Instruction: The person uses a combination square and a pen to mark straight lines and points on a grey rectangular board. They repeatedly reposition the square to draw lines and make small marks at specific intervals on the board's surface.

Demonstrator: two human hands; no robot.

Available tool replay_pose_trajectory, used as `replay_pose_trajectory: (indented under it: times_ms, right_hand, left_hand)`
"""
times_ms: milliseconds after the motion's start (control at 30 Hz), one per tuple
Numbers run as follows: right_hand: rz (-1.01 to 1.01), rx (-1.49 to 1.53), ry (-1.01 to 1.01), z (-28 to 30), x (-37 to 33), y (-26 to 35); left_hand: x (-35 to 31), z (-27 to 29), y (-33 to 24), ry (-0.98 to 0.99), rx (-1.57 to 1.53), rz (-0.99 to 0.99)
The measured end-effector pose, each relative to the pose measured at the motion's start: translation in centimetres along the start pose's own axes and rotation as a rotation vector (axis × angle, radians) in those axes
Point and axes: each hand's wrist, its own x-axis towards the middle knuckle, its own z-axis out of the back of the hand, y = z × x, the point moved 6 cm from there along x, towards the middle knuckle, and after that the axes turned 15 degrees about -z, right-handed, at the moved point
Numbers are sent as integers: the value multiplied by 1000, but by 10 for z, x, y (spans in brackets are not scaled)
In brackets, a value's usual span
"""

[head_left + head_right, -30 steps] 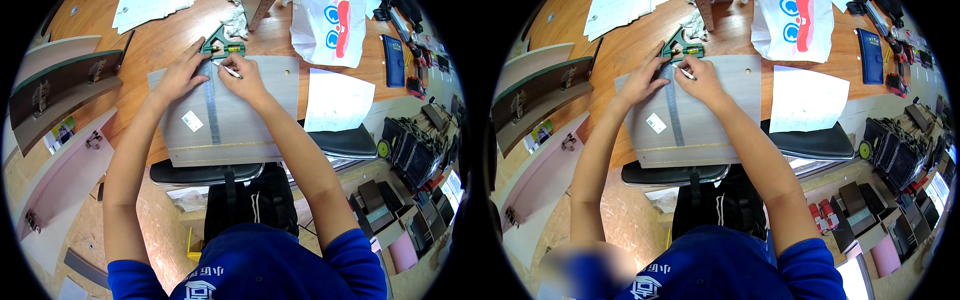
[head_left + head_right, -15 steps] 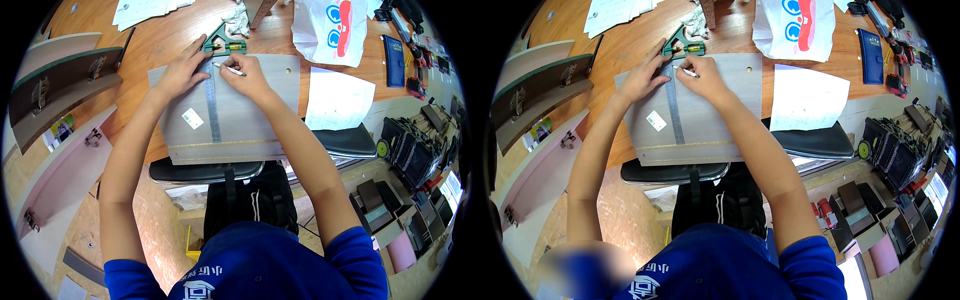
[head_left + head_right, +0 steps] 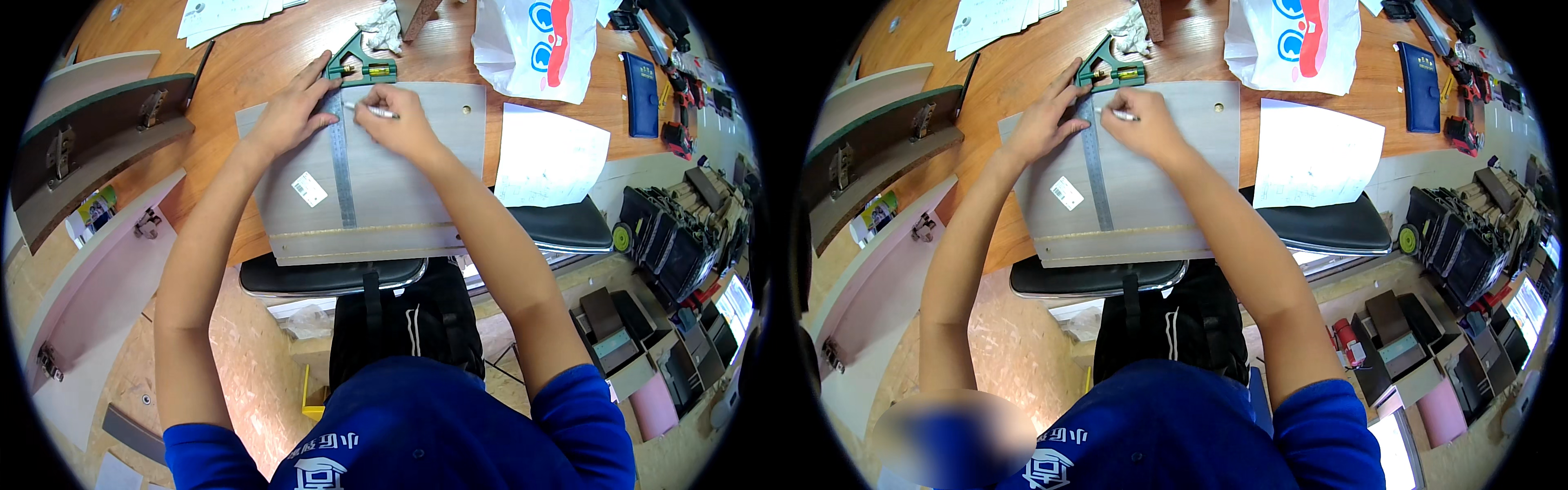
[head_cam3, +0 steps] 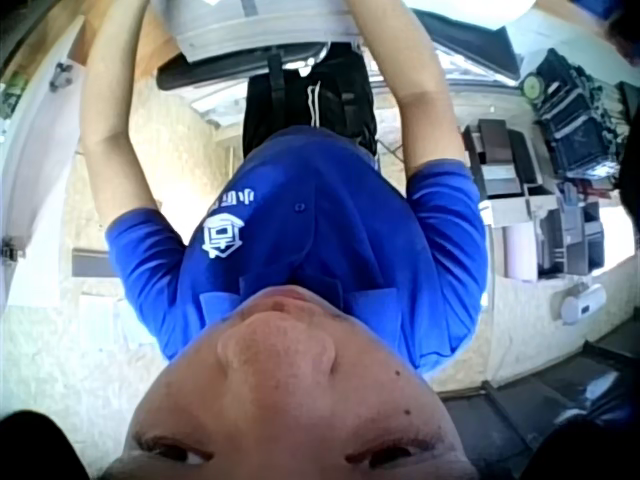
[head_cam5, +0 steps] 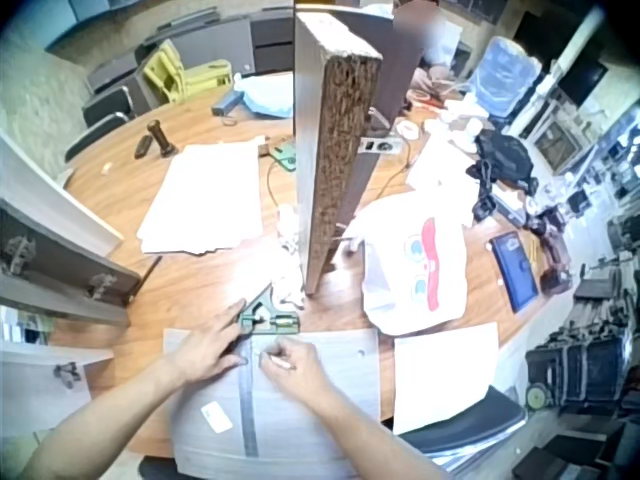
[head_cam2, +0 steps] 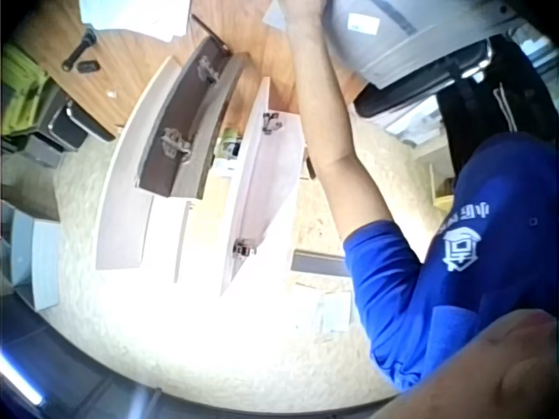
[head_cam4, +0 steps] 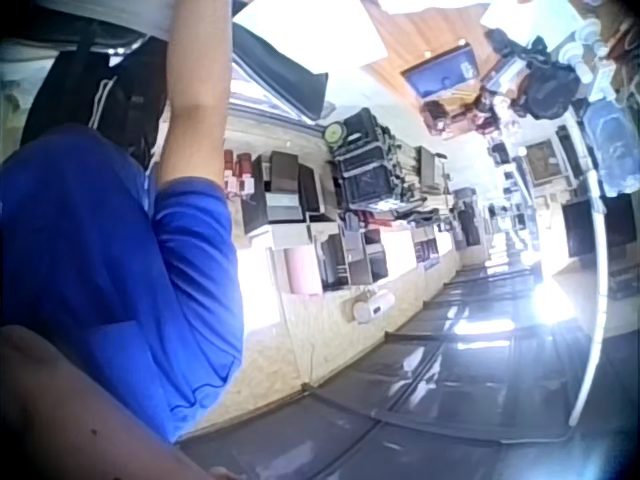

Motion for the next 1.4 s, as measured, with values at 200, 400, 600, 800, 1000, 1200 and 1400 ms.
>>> replay_pose_trajectory:
  times_ms: [200,400,600,800,1000,1200,1400]
  right_hand:
    - [-130,70,16,-13,-55,-31]
    - [-61,120,-105,-4,-6,-12]
    - [-131,119,-8,-16,-55,-45]
    - [-206,294,-36,-14,-33,-26]
    - [-171,161,-11,-19,-65,-36]
    - [84,-45,-125,-2,-6,2]
    - [138,-97,95,-11,-69,-11]
  left_hand:
    - [-1,-2,1,5,56,-7]
    - [2,-1,-1,-4,9,8]
    - [1,0,-1,37,-13,68]
    - [3,-1,-2,23,0,56]
    - [0,-2,0,49,48,56]
    - [3,-2,-1,31,-5,45]
    - [0,0,-2,46,78,26]
